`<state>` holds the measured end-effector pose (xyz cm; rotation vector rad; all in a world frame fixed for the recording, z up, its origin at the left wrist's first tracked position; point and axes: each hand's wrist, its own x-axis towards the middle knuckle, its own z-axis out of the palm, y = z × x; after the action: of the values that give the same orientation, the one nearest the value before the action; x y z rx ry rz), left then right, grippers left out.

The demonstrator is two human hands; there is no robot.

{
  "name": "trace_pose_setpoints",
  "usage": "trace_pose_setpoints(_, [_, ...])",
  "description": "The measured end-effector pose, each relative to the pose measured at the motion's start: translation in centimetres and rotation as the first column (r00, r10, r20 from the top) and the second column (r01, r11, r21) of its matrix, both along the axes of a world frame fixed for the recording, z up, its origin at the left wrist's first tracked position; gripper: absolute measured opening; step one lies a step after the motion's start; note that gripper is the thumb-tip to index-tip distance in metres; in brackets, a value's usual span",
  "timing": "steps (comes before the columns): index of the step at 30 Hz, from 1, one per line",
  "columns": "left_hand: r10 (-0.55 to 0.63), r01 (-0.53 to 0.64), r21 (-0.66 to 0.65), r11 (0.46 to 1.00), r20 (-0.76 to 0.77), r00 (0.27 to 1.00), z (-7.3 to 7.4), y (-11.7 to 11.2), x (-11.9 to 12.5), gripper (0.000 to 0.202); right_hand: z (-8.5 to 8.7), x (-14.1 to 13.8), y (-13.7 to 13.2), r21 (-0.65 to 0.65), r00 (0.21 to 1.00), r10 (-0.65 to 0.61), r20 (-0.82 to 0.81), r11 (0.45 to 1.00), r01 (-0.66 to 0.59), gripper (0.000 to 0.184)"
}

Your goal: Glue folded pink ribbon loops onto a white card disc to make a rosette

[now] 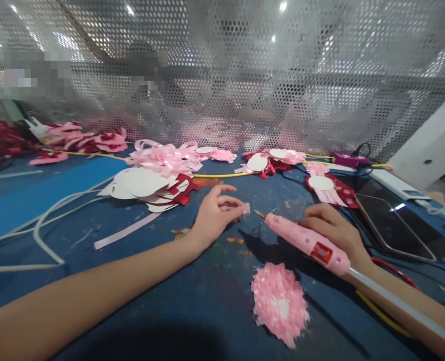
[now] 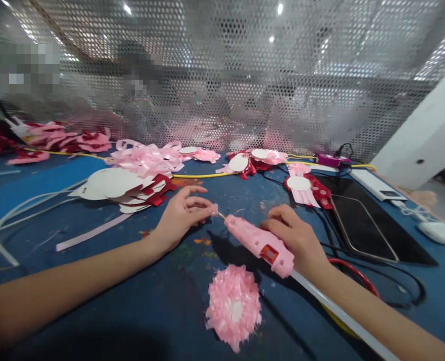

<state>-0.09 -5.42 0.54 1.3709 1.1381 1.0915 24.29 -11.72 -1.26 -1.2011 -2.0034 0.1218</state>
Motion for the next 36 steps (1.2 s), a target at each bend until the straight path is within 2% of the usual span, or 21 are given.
trace_pose_setpoints(3, [-0.018,0.018,0.018,1.000,0.004,1.000,-0.24,-0.02,0.05,0.052,-0.20,0.06,0.00,-0.020,0.998,0.005,0.062,1.000,-0.003,0.017])
trace_pose_setpoints(11, [-0.079,0.078,0.031,0.996,0.009,0.997,-0.27,-0.33,0.14,0.047,-0.54,0.30,0.33,0.035,0.985,0.028,0.172,0.999,-0.035,0.017])
trace_pose_setpoints(18, [-0.110,0.109,0.071,0.991,0.002,0.994,-0.38,-0.40,0.11,0.044,-0.59,0.28,0.36,0.054,0.980,0.044,0.194,0.997,-0.056,0.018])
trace_pose_setpoints(30, [-0.122,0.121,0.062,0.991,0.018,0.992,-0.36,-0.36,0.11,0.045,-0.59,0.37,0.49,0.099,0.971,0.021,0.239,0.994,-0.046,0.021])
trace_pose_setpoints(36, [-0.127,0.123,0.078,0.989,0.052,0.990,-0.48,-0.36,0.09,0.045,-0.60,0.45,0.93,0.059,0.974,-0.044,0.224,0.998,0.031,0.014])
